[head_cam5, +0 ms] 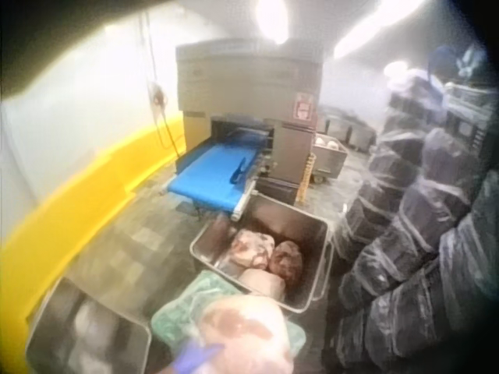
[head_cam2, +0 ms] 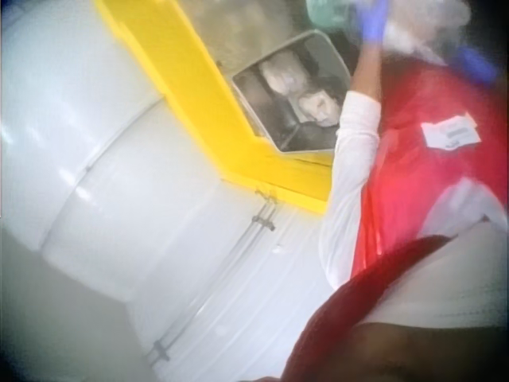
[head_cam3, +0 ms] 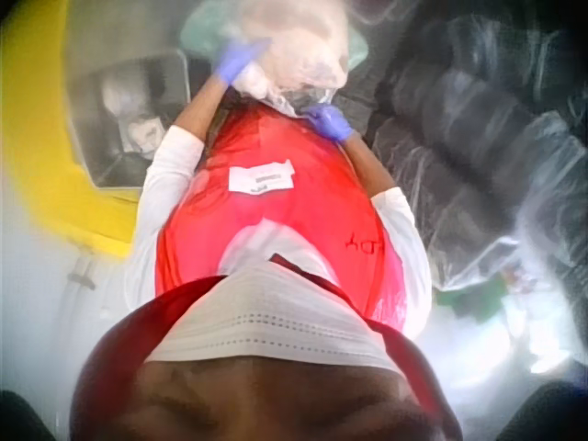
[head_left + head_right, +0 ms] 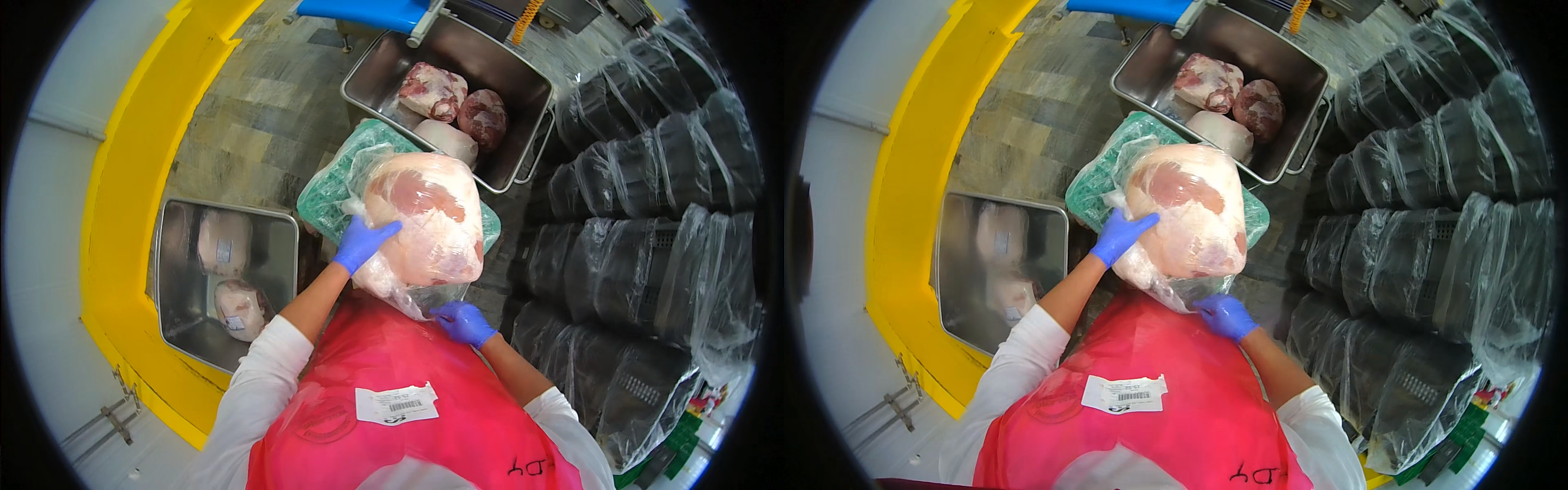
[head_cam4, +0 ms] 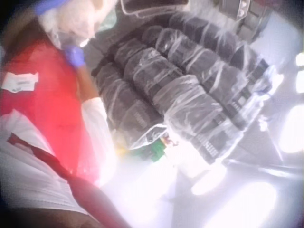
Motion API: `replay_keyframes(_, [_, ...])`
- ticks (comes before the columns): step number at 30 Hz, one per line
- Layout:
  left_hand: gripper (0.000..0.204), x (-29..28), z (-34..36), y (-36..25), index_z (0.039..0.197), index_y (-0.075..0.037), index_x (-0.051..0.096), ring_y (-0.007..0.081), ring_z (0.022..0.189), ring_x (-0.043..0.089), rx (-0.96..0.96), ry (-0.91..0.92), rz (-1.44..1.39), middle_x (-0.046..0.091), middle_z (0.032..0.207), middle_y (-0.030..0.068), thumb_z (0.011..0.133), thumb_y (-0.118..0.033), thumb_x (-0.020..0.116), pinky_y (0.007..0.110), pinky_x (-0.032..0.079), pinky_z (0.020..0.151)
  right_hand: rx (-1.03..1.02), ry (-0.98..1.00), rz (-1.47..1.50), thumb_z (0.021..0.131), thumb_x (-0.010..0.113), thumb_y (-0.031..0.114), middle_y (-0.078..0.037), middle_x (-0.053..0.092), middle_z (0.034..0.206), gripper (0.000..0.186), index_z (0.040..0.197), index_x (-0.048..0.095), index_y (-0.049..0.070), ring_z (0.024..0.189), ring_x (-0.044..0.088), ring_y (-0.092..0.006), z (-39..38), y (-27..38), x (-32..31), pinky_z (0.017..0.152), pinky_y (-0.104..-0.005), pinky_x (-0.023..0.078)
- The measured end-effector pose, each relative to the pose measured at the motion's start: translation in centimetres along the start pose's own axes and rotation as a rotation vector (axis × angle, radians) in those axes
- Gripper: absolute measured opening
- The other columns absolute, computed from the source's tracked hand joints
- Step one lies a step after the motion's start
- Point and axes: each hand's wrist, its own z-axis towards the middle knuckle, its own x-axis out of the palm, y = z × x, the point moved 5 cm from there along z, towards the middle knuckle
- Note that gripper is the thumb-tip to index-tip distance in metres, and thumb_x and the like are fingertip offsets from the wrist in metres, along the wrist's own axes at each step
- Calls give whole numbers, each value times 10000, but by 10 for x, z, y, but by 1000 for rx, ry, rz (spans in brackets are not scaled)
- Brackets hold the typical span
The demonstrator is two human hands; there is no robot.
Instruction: The person unwraps a large piece of meat from plastic packaging and places it on a green cutting board. They then use a knife to trim fat from the meat and cut a portion, placing the trimmed piece into a metal tray.
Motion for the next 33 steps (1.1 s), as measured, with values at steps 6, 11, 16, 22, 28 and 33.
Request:
replay_keyframes(6, [525,-42,29,46,1135,88,709,171,891,668,-113,112,-42,751,1016,125,867,-349,820,367,563,796,-19,-492,-1,905,740,136,-138,746,972,155,1046,778,85,898,708,-331,34,64,-102,825,-425,562])
replay_keyframes(11, [386,-147,35,245,1129,45,737,168,804,670,-350,-463,-220,749,954,97,913,-275,745,379,567,718,-95,-699,-163,857,796,154,-166,681,1157,334,1175,731,76,1084,650,-355,76,87,-155,938,-444,522])
replay_keyframes(16, [380,-106,24,180,1224,47,700,186,870,699,-318,-257,-625,753,1039,124,997,-256,663,359,573,774,219,-783,-104,806,875,346,-271,580,1382,848,1472,502,-24,1324,542,-413,103,21,-146,1134,-479,432])
replay_keyframes(22, [390,-16,52,104,1249,27,695,181,989,681,-305,120,-823,731,1126,100,1075,-303,581,366,560,894,538,-801,94,833,820,555,-315,515,1497,1026,1523,411,-84,1400,511,-417,140,7,-138,1169,-460,402])
replay_keyframes(28, [392,19,79,83,1288,30,666,217,992,685,-457,306,-675,713,1165,121,1085,-281,540,382,566,908,609,-708,308,812,845,552,-298,560,1463,1032,1519,426,-71,1347,569,-396,139,-2,-149,1123,-447,446])
replay_keyframes(33, [365,31,82,92,1289,22,666,239,1023,681,-621,369,-822,708,1177,128,1075,-246,541,405,569,919,534,-673,538,801,881,488,-281,607,1407,1012,1515,431,-71,1303,607,-351,145,-43,-138,1092,-420,477])
